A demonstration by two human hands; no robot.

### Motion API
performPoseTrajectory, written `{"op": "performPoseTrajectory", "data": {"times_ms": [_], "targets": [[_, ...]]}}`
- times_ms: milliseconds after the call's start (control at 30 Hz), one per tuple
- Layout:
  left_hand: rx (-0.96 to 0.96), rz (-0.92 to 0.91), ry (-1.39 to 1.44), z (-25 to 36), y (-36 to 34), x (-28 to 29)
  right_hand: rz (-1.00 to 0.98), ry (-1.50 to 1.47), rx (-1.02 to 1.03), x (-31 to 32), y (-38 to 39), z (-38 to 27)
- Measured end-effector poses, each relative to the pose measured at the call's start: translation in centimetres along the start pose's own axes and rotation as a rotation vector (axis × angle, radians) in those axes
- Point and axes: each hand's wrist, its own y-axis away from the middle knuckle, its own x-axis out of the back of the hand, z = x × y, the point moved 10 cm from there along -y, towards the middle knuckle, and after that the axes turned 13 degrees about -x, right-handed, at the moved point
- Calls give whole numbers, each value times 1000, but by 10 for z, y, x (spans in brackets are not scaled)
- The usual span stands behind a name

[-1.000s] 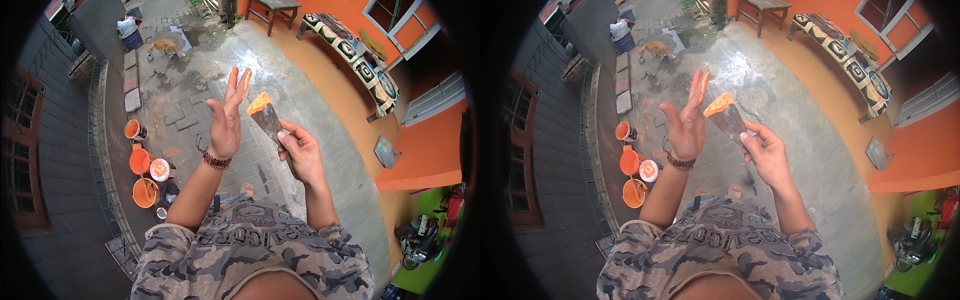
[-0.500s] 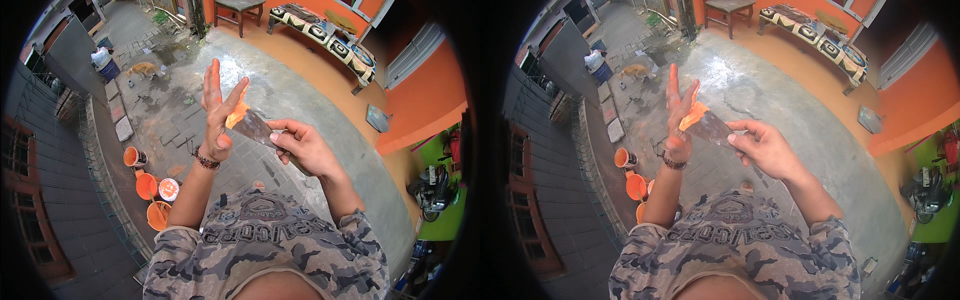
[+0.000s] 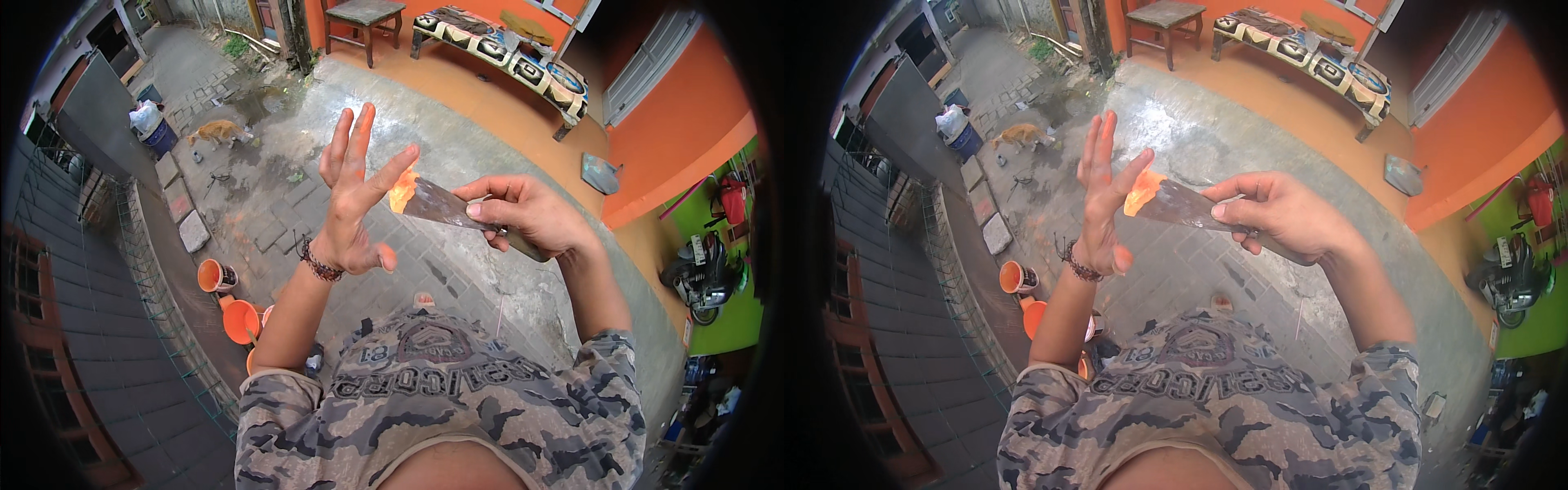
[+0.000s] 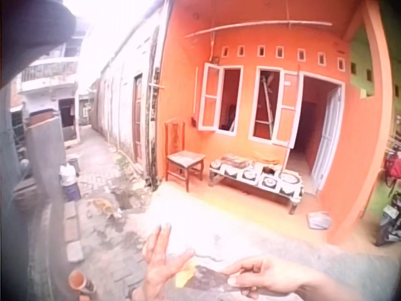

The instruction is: The person sits on the ground and uses a putty knife to mix orange paint in a white bucket. They scrape the sides and bottom of the bucket to blend the paint, then briefly inspect the mixed paint on the tool.

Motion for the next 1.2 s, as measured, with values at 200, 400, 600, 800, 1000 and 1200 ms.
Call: {"op": "performPoseTrajectory", "data": {"times_ms": [200,400,600,800,1000,1200], "targets": [[-77,-63,-103,11,-1,5,40,37,-15,4,15,-13],[-92,-179,-354,21,-2,-1,83,60,-22,16,20,-13],[-153,-224,-578,20,-2,-7,136,59,-34,32,17,-11],[-150,-197,-647,9,2,4,185,36,-18,33,17,-24],[-23,-144,-547,-5,1,17,143,29,-69,21,-2,-10],[-75,-198,-740,-8,5,13,111,77,-50,3,-21,-18]]}}
